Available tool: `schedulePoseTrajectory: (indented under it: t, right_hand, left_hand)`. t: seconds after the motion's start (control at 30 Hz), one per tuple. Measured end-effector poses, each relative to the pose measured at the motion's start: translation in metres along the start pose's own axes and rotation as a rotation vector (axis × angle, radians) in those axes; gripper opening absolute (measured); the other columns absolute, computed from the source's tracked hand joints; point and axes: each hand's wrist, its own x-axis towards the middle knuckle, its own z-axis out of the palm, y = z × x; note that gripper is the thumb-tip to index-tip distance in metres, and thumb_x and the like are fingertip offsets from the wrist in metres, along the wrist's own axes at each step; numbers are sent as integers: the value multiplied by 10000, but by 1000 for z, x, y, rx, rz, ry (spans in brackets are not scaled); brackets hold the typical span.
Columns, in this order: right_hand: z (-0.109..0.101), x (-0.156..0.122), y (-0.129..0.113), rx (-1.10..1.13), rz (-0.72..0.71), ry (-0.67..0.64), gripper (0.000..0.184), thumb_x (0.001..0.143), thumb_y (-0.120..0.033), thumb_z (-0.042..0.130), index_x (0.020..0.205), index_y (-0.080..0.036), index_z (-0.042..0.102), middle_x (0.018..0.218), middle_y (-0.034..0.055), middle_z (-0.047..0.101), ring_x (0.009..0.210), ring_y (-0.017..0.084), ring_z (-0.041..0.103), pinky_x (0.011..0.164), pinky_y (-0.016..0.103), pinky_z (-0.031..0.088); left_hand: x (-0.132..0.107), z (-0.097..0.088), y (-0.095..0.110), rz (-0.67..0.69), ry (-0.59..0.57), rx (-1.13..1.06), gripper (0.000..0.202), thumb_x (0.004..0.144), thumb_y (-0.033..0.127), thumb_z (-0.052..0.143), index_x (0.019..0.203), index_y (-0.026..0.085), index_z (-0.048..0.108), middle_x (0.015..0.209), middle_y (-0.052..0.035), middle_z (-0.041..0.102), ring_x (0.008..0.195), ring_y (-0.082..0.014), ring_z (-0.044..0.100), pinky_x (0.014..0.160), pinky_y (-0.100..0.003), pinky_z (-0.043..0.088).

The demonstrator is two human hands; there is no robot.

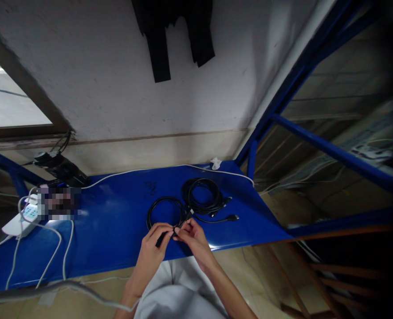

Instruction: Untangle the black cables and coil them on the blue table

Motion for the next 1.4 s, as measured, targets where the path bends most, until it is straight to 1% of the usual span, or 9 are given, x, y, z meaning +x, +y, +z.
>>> schedulePoseTrajectory:
  t: [0.17, 0.33, 0.53, 0.63, 0.73, 0.87, 1.0, 1.27, 1.4]
  right_hand:
    - [2, -4, -5, 3, 6, -16, 597, 700, -501, 1008, 920, -239, 519, 753, -65, 584, 750, 145, 650, 804, 355, 665]
    - [0, -3, -3, 12, 7, -20, 577, 726, -500, 996, 928, -233, 526, 780, -58, 600, 787, 147, 660, 810, 345, 659]
    - [0, 0, 0, 11, 23, -5, 613, 678, -524, 1013, 900, -237, 518, 742, -69, 573, 732, 148, 647, 778, 355, 660]
    - [0, -1, 0, 10, 4, -6, 578, 710, -510, 997, 906, -238, 526, 755, -63, 579, 719, 145, 642, 780, 358, 652]
    - [-1, -2, -1, 0, -5, -25, 567, 713, -503, 996, 907, -240, 532, 769, -57, 590, 728, 150, 647, 801, 366, 648]
    - [-4, -2, 0, -6, 2, -37, 622, 661, -511, 1023, 913, -246, 519, 778, -65, 595, 737, 155, 652, 827, 393, 654]
    - [-7, 0, 5, -5, -5, -48, 642, 660, -493, 1024, 949, -255, 504, 814, -64, 616, 752, 153, 656, 844, 406, 661]
    - [-8, 3, 11, -2, -14, -50, 671, 637, -525, 1030, 975, -258, 515, 830, -51, 648, 789, 172, 688, 821, 381, 653]
    - [-7, 3, 11, 7, -10, -39, 694, 625, -508, 1038, 997, -266, 504, 817, -61, 635, 764, 168, 678, 813, 388, 654]
  left_hand:
    - [-2, 3, -1, 76, 14, 27, 182, 1066, 192, 590, 1127, 240, 755, 1287, -90, 730, 1229, -214, 711, 1105, -383, 593]
    - [-6, 5, -5, 105, 44, 33, 195, 1063, 157, 584, 1152, 237, 738, 1274, -83, 739, 1220, -206, 719, 1098, -380, 607]
    - [-12, 3, -7, 154, 6, 46, 246, 1060, 152, 579, 1205, 244, 756, 1361, -105, 721, 1276, -234, 706, 1122, -424, 609]
    - [-9, 2, -6, 160, -47, 52, 272, 1067, 158, 565, 1215, 258, 770, 1407, -106, 703, 1305, -239, 688, 1134, -428, 596]
    - [-2, 2, -5, 111, -81, 12, 246, 1080, 201, 559, 1174, 258, 779, 1304, -100, 741, 1224, -228, 714, 1077, -402, 612]
    - [11, 3, -3, -1, -49, -43, 182, 1072, 278, 605, 1076, 235, 781, 1101, -77, 776, 1037, -201, 747, 943, -324, 619]
    - [20, 3, 0, -89, -70, -15, 156, 1042, 339, 669, 1031, 235, 784, 998, -47, 775, 918, -182, 739, 845, -284, 590]
    - [26, 4, 8, -53, -38, 88, 153, 1031, 289, 657, 1133, 234, 757, 998, -53, 736, 854, -177, 725, 819, -299, 588]
    - [28, -3, 11, -3, -102, 142, 179, 1060, 300, 617, 1055, 239, 785, 977, -61, 729, 913, -197, 721, 844, -312, 582]
